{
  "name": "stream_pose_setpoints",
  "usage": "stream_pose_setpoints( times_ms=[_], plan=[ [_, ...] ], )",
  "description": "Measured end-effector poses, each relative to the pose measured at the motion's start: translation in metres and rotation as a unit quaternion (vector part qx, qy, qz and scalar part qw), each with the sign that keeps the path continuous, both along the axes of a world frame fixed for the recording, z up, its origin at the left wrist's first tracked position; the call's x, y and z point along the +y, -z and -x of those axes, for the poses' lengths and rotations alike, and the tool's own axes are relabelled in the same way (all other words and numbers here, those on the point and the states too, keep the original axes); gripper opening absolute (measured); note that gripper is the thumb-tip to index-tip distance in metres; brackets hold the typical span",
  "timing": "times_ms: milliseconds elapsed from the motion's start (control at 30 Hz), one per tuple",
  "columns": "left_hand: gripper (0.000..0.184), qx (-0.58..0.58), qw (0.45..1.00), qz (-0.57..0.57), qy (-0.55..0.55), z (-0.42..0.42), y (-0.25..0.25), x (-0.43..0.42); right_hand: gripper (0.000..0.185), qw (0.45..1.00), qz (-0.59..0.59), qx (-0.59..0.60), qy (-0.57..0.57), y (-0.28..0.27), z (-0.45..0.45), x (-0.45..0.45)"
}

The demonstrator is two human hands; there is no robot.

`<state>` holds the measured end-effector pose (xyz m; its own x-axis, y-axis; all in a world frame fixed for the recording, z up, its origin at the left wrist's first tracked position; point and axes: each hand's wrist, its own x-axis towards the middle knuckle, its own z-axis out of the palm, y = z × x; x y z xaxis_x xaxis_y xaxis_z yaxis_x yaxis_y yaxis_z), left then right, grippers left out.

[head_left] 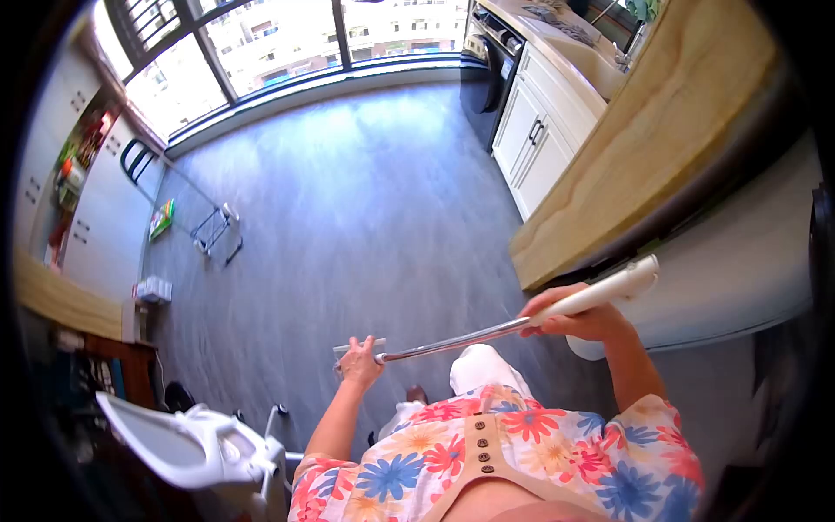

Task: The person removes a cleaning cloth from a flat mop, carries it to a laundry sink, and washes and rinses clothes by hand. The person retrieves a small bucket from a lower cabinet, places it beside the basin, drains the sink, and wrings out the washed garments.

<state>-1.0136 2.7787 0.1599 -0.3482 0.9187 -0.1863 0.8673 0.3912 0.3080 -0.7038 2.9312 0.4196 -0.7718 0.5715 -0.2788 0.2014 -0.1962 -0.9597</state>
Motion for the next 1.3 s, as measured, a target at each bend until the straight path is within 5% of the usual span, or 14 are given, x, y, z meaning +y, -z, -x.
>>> stream_pose_setpoints(
  times_ms=[267,700,1000,1100,1300],
  plan=[
    [0.046,0.017,1.0,-0.015,0.02,0.049,0.025,0.244,0.009,0.993,-0.004,0.058,0.102,0.021,0.031,0.207],
    [0.056,-0.022,0.997,-0.004,-0.069,0.174,0.006,0.486,0.009,0.997,-0.014,0.068,-0.028,0.001,0.207,0.536],
    [0.082,-0.05,0.992,-0.076,0.085,0.286,-0.036,0.8,0.011,0.975,-0.118,0.095,0.162,-0.04,0.238,0.721],
    [0.088,-0.09,0.965,-0.205,0.14,0.288,-0.074,0.91,0.007,0.947,-0.175,0.135,0.234,-0.07,0.218,0.765],
    [0.091,-0.154,0.925,-0.33,0.109,0.292,-0.109,1.096,0.019,0.886,-0.326,0.132,0.302,-0.099,0.181,0.877]
  ],
)
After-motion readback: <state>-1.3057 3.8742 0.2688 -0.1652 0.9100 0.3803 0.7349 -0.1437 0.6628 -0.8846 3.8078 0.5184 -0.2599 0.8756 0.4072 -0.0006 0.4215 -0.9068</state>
